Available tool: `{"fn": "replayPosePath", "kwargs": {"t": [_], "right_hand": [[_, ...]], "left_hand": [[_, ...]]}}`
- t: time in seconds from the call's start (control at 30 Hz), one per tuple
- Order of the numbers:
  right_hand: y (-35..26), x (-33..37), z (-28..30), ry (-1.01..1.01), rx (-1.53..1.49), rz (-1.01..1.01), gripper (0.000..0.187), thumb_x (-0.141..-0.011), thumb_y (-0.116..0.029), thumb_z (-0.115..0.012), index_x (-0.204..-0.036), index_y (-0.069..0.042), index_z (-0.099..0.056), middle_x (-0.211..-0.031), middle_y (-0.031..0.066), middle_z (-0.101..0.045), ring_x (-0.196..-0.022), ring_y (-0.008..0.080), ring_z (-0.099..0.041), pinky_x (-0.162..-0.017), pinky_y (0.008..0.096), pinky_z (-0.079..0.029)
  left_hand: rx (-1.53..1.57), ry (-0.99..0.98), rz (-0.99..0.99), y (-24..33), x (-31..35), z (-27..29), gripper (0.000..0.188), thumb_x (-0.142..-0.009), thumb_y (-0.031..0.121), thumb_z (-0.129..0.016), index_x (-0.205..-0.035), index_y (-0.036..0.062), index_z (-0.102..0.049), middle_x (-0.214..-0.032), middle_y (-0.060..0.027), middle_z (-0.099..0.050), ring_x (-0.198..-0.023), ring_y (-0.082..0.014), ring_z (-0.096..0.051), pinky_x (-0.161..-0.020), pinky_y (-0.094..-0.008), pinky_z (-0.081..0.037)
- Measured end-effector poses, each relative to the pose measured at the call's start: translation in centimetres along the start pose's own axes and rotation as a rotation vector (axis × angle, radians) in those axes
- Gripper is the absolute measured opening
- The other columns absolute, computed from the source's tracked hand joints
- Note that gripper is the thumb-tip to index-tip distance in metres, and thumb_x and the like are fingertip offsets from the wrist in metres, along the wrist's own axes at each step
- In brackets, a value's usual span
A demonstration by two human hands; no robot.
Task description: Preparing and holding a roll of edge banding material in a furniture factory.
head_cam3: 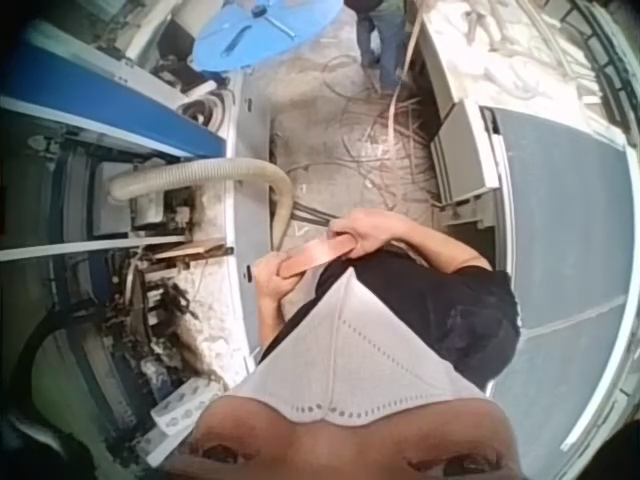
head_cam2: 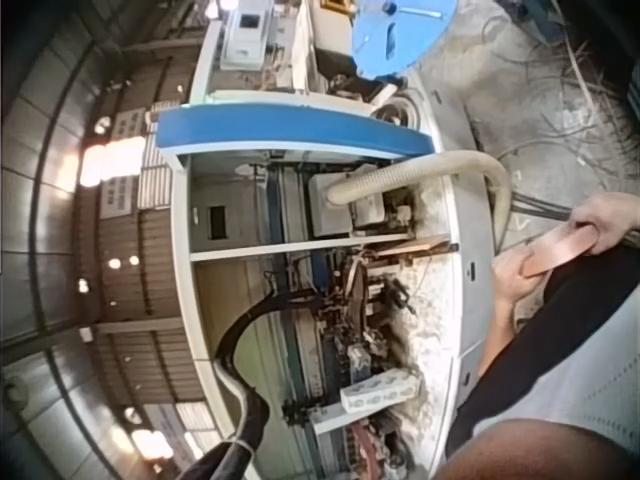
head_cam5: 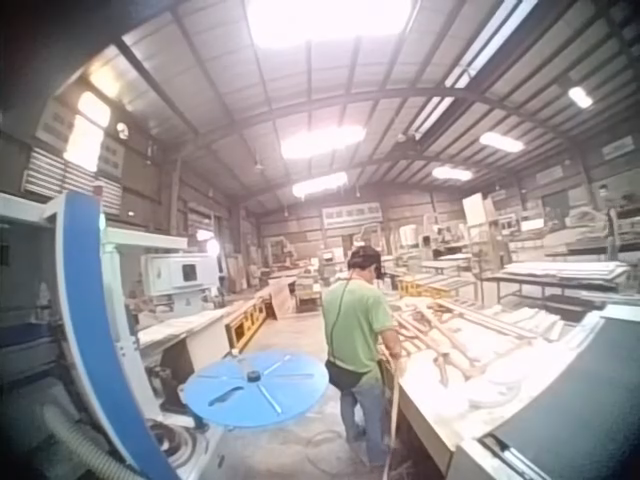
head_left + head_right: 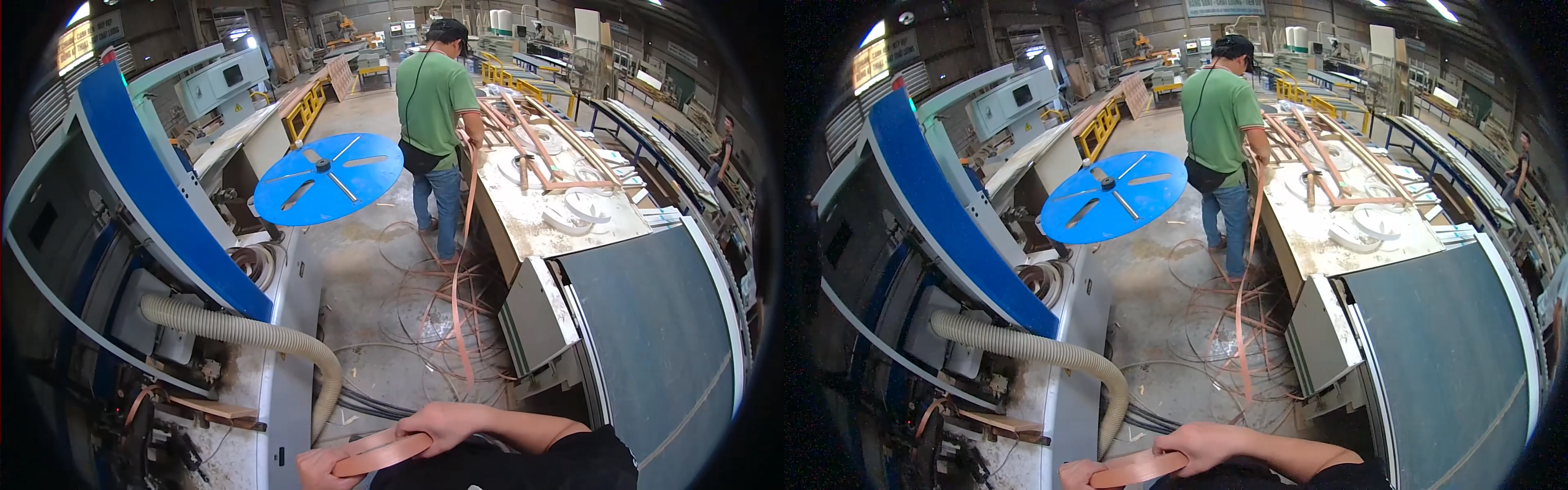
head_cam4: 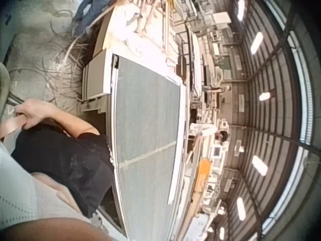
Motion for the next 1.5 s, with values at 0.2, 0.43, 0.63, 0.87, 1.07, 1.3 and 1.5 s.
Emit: {"fn": "replayPosePath", "kwargs": {"t": [0.2, 0.43, 0.63, 0.87, 1.07, 1.3, 1.5], "right_hand": [[-0.2, -0.4, -0.5, -0.038, 0.151, -0.049, 0.03, -0.074, -0.022, -0.072, -0.095, -0.006, -0.058, -0.076, 0.0181, -0.064, -0.076, 0.0417, -0.063, -0.065, 0.0494, -0.05], [-1.0, -1.2, -1.2, -0.029, 0.244, -0.01, 0.027, -0.075, -0.024, -0.07, -0.092, -0.006, -0.059, -0.075, 0.0198, -0.064, -0.074, 0.043, -0.063, -0.064, 0.0515, -0.049], [-2.3, -0.8, -0.4, -0.008, -0.02, 0.087, 0.031, -0.075, -0.02, -0.073, -0.099, -0.007, -0.059, -0.083, 0.015, -0.065, -0.077, 0.038, -0.064, -0.065, 0.0459, -0.05], [-1.2, 0.5, -0.1, -0.015, 0.036, 0.045, 0.029, -0.072, -0.018, -0.074, -0.092, -0.004, -0.058, -0.083, 0.0158, -0.064, -0.077, 0.0391, -0.063, -0.064, 0.0463, -0.048], [-2.5, -0.6, 0.0, 0.025, 0.198, -0.01, 0.024, -0.073, -0.019, -0.071, -0.087, -0.004, -0.058, -0.082, 0.0172, -0.064, -0.076, 0.0404, -0.063, -0.063, 0.048, -0.048], [-1.9, -1.1, -0.5, -0.062, 0.135, -0.011, 0.033, -0.077, -0.027, -0.073, -0.094, -0.002, -0.059, -0.086, 0.0192, -0.065, -0.08, 0.0413, -0.063, -0.067, 0.0481, -0.05], [-3.7, 0.4, 1.9, -0.013, -0.022, -0.025, 0.031, -0.07, -0.025, -0.079, -0.085, -0.003, -0.064, -0.079, 0.0189, -0.065, -0.074, 0.0372, -0.065, -0.063, 0.0444, -0.05]], "left_hand": [[0.013, -0.022, -0.024, -1.0, -0.4, 0.0, 0.045, -0.062, 0.032, -0.089, -0.094, 0.0059, -0.069, -0.081, -0.0149, -0.067, -0.076, -0.0362, -0.067, -0.067, -0.0419, -0.054], [-0.102, -0.111, -0.039, 3.7, -1.7, -2.2, 0.048, -0.068, 0.035, -0.087, -0.101, 0.0059, -0.069, -0.088, -0.0155, -0.068, -0.078, -0.0385, -0.065, -0.067, -0.0447, -0.052], [0.019, -0.109, -0.019, 1.3, -0.6, -0.5, 0.04, -0.067, 0.04, -0.088, -0.085, 0.0083, -0.073, -0.074, -0.0127, -0.067, -0.068, -0.0373, -0.065, -0.063, -0.0443, -0.051], [0.075, -0.161, 0.003, -1.2, 0.1, 1.3, 0.056, -0.057, 0.04, -0.092, -0.099, 0.0084, -0.073, -0.085, -0.0131, -0.07, -0.077, -0.0358, -0.066, -0.07, -0.0439, -0.052], [-0.062, -0.166, -0.14, 6.9, -4.4, 1.3, 0.056, -0.064, 0.035, -0.087, -0.11, 0.0081, -0.068, -0.095, -0.0126, -0.069, -0.084, -0.0359, -0.065, -0.071, -0.0448, -0.052], [-0.277, -0.289, 0.004, 4.7, -2.5, -0.9, 0.03, -0.074, 0.028, -0.079, -0.094, 0.009, -0.067, -0.081, -0.0125, -0.065, -0.073, -0.0358, -0.062, -0.064, -0.0458, -0.05], [0.009, -0.132, -0.008, 0.1, -0.9, 0.4, 0.026, -0.071, 0.028, -0.081, -0.081, 0.0083, -0.066, -0.071, -0.0142, -0.06, -0.066, -0.0373, -0.059, -0.06, -0.0479, -0.046]]}}
Point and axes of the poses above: each hand's wrist, its own x-axis away from the middle knuckle, its own z-axis out of the back of the hand, y = z × x, the point moved 6 cm from there along -x, towards the middle knuckle
